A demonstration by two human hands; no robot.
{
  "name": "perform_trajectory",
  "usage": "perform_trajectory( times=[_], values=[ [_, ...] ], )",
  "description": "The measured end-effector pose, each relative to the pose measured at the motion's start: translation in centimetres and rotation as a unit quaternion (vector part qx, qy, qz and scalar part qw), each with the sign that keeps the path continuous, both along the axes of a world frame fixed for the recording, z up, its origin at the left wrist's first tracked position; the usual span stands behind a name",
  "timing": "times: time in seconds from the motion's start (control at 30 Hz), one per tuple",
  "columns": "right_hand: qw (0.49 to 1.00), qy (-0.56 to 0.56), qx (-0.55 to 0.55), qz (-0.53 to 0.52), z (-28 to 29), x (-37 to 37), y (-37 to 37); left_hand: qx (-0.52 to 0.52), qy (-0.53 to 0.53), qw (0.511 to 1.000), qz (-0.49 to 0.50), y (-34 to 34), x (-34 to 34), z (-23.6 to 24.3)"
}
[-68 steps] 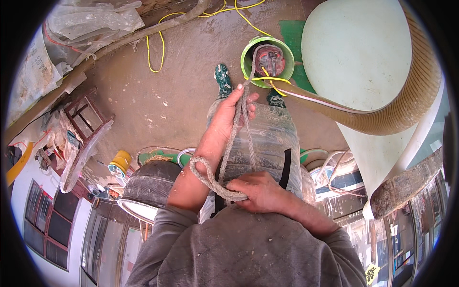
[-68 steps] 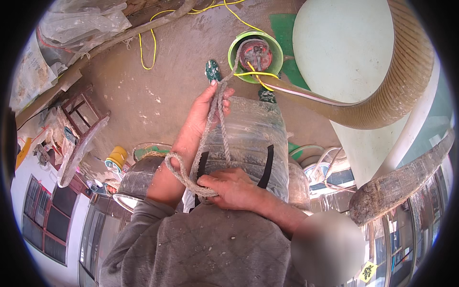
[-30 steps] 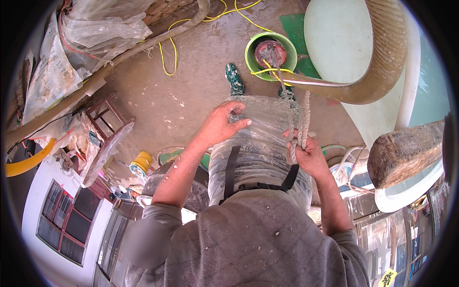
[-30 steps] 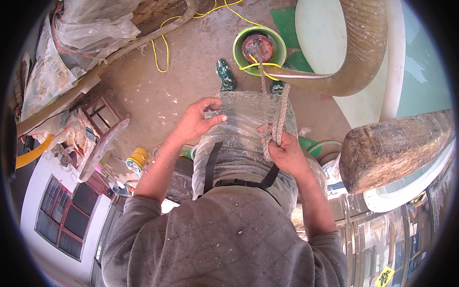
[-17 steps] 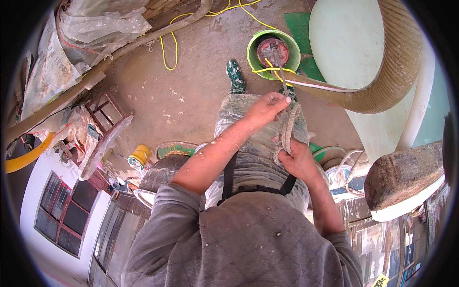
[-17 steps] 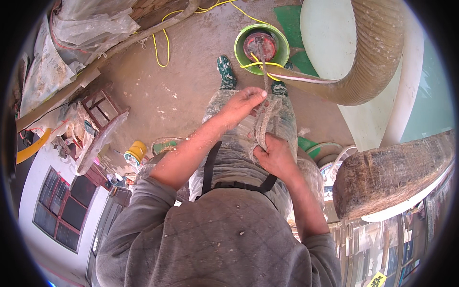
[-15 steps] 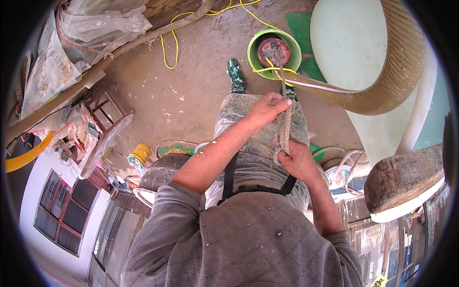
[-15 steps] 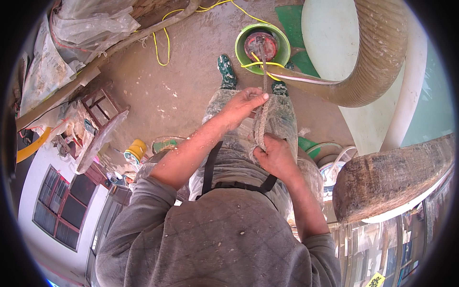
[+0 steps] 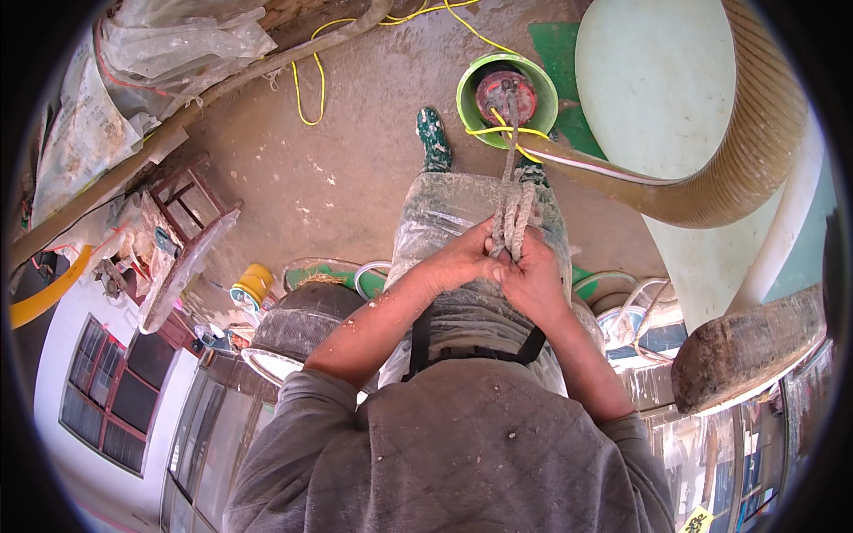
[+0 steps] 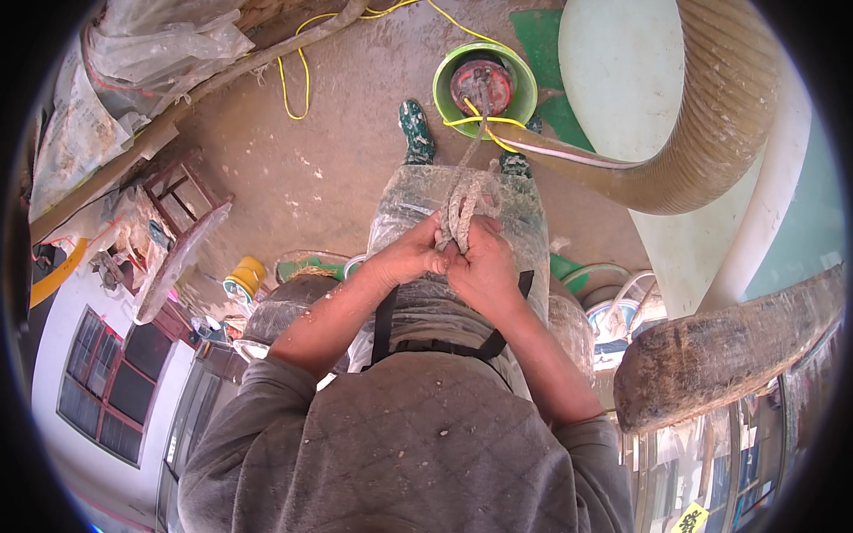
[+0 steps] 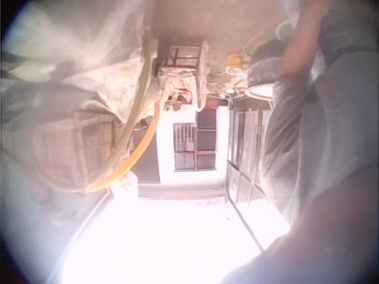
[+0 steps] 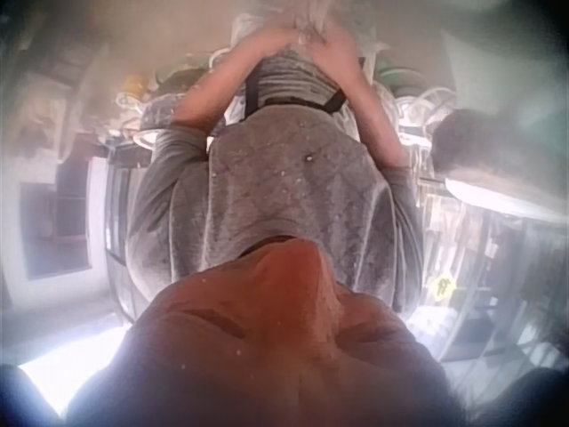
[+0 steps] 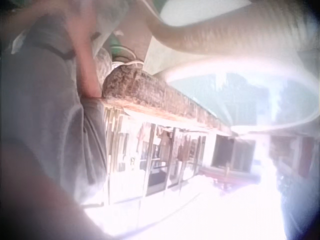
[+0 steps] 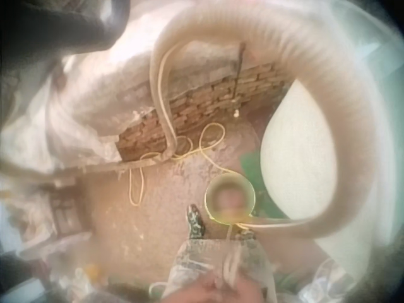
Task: The person prepares and installs a submersible water pump into a large white tub. They secure the pump with a rope, connect a flexible hose, and lower the unit into the water, adjusting the hose and rope to complete the setup.
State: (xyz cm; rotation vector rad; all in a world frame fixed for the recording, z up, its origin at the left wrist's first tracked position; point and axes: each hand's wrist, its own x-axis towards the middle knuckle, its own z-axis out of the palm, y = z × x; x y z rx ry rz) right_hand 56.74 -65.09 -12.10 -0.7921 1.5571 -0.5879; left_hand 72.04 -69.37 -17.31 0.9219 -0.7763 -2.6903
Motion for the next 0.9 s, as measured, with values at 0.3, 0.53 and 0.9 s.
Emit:
perform_trajectory(
  times=[0.3, 0.53, 0.9],
  values=[
    [0.955, 0.059, -0.019, 0.292, 0.2, -2.3, -3.3, 0.136, -0.18, 0.974, -0.024, 0.6, 4.7, 0.4],
    [0.861, 0.355, -0.024, 0.364, -15.7, -2.0, -9.5, -0.169, -0.178, 0.944, -0.219, 3.1, 5.9, 1.3],
    [0.679, 0.367, -0.073, 0.631, -27.0, -2.6, -13.8, -0.304, -0.253, 0.912, -0.11, 3.5, 9.6, 0.2]
  ],
)
